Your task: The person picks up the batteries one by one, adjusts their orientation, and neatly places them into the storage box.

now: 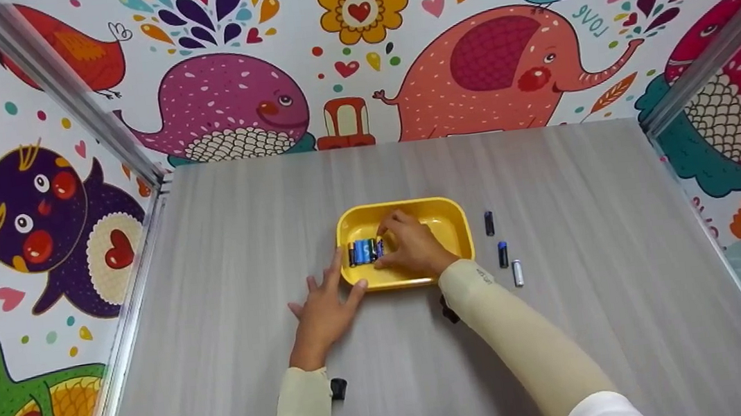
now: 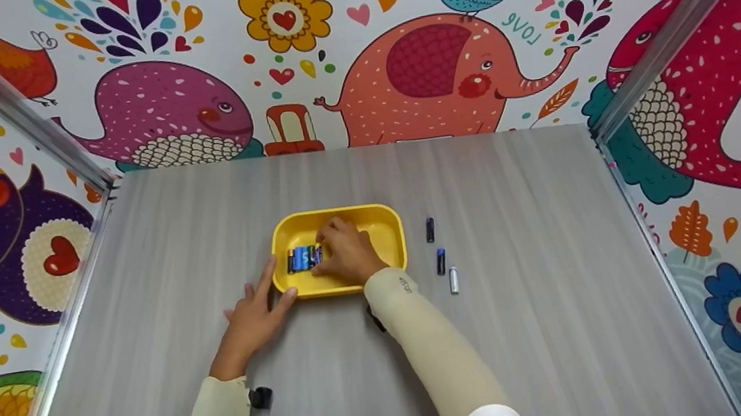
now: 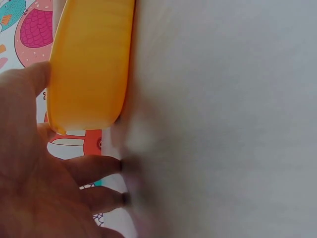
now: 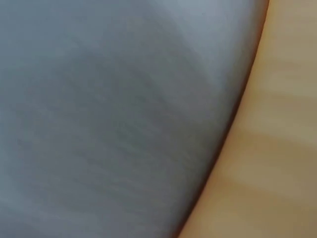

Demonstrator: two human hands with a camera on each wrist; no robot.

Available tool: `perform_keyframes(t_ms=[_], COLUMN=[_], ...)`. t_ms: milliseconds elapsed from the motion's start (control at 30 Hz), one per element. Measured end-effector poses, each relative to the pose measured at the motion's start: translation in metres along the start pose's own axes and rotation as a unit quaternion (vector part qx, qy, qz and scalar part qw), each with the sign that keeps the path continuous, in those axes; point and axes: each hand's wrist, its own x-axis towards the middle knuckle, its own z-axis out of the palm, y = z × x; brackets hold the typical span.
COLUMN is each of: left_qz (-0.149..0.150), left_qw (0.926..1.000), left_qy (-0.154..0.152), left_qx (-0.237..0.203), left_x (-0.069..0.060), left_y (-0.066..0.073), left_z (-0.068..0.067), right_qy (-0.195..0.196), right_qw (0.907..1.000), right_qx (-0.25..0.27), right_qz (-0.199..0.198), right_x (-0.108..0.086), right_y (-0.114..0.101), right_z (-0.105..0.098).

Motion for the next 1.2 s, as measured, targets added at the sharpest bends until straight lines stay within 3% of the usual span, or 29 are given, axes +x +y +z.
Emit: perform_keyframes(t_ms=[333,700,1000,1200], left_qz=[-0.002,-0.001,0.004,0.001], left_qw=[1.0,1.0,0.9999,1.0], left_qy=[-0.003,-0.002,-0.001,-0.003], left_qx=[-0.006,-0.01,-0.01,-0.009], left_x=[-0.0002,-0.0007,-0.0001,-0.0009], left_y=[-0.0003,-0.0008,0.0002,0.0007], left_z=[-0.0012,0.0002,-0.0002,-0.0011], right_qy=[0.006,0.001,0.001,-0.004], right_qw=[0.9994,0.9986,0.9994,0.9992], right_qx=[-0.031,-0.052,-0.034,0.027], right_qz=[-0.017,-0.008,0.0,0.03], right_x=[0.0004,-0.0008,-0.001,-0.0015], right_y=[0.0036,0.0038,0.0031,-0.0008], right_z=[0.0034,0.0033,0.0009,-0.0051])
